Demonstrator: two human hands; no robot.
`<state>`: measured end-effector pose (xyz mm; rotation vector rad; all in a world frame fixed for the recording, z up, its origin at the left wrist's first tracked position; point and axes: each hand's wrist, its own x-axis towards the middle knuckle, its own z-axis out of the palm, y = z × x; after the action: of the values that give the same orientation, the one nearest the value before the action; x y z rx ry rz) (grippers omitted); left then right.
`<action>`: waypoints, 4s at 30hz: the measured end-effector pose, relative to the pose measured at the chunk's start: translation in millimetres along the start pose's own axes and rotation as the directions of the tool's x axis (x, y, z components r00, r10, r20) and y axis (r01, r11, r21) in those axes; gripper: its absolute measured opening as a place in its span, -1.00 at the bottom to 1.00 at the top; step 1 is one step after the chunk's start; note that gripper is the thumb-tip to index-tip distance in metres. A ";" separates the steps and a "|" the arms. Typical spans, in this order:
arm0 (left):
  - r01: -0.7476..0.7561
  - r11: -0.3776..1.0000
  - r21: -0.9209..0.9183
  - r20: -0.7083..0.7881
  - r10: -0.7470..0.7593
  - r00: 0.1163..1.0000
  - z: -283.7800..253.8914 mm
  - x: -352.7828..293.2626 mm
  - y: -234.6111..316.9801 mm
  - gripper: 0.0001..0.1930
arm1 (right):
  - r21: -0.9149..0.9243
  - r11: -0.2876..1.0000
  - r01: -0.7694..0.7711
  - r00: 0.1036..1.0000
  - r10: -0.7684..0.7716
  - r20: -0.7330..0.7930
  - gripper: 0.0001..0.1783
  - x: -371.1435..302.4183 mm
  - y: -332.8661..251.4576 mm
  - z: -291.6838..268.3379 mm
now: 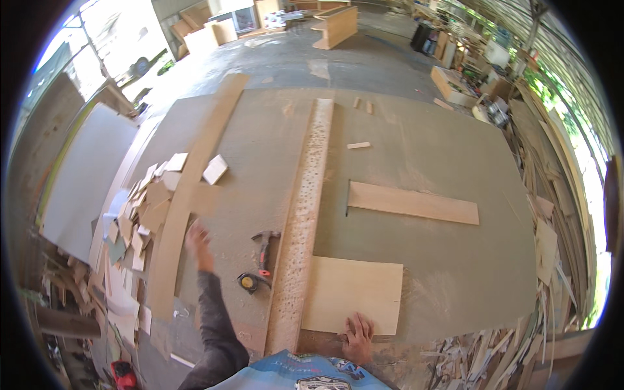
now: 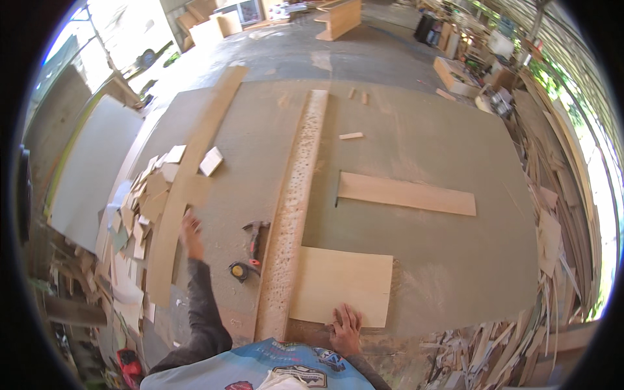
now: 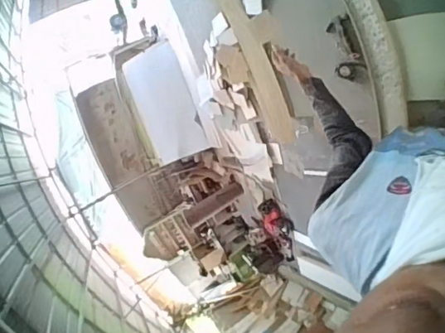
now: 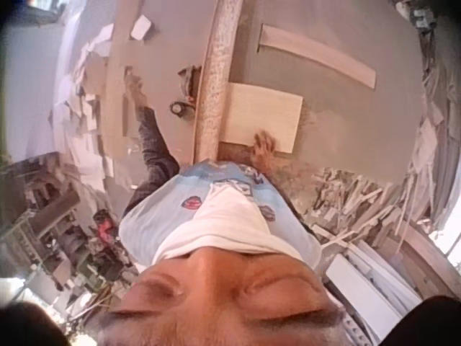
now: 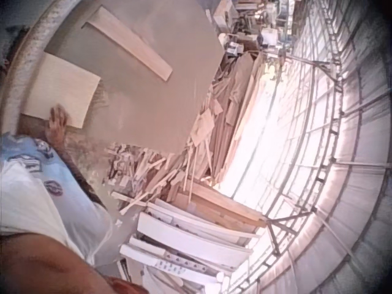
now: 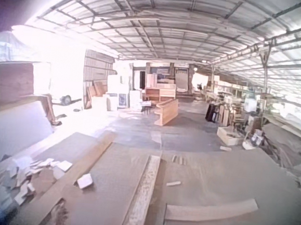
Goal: The person positions several wooden boards on a table saw and uses the saw to cut the boards.
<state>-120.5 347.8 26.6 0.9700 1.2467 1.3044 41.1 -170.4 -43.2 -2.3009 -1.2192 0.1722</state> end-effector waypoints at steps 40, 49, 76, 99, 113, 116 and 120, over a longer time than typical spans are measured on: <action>-0.893 0.392 0.222 0.941 -0.325 0.091 74.6 -332.3 -70.8 -0.22 | -0.083 0.990 0.118 0.936 -0.082 0.342 -0.20 273.0 181.9 -119.0; -0.908 0.371 0.197 0.958 -0.271 0.097 69.8 -336.3 -75.9 -0.19 | -0.072 0.994 0.083 0.883 -0.040 0.468 -0.39 292.9 176.6 -106.2; -0.925 0.172 0.338 0.902 -0.340 0.266 157.1 -252.6 -58.9 0.01 | 0.103 0.995 -0.002 0.999 -0.003 0.048 -0.43 250.8 161.2 -47.7; -0.841 0.390 0.375 0.876 -0.446 0.184 197.3 -176.6 -90.7 -0.09 | 0.055 0.994 0.095 0.995 -0.096 0.018 -0.30 1.9 11.5 1.3; -0.981 0.082 0.175 0.898 -0.421 0.125 237.8 -159.3 -65.5 -0.52 | 0.013 1.000 0.010 1.000 -0.009 -0.011 -0.37 2.8 -1.1 17.4; -0.997 -0.039 0.065 0.875 -0.478 0.076 242.9 -158.1 -62.9 -0.55 | 0.034 0.999 0.008 1.000 -0.007 -0.020 -0.35 4.7 -2.8 16.0; -0.996 -0.079 0.039 0.902 -0.427 0.069 230.9 -146.2 -83.7 -0.47 | 0.023 1.000 0.017 1.000 -0.017 -0.022 -0.37 7.5 -6.3 13.7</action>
<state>137.4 230.4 -10.8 3.0374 0.2712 -0.4763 36.1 -156.2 -50.8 -2.2664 -1.2192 0.1539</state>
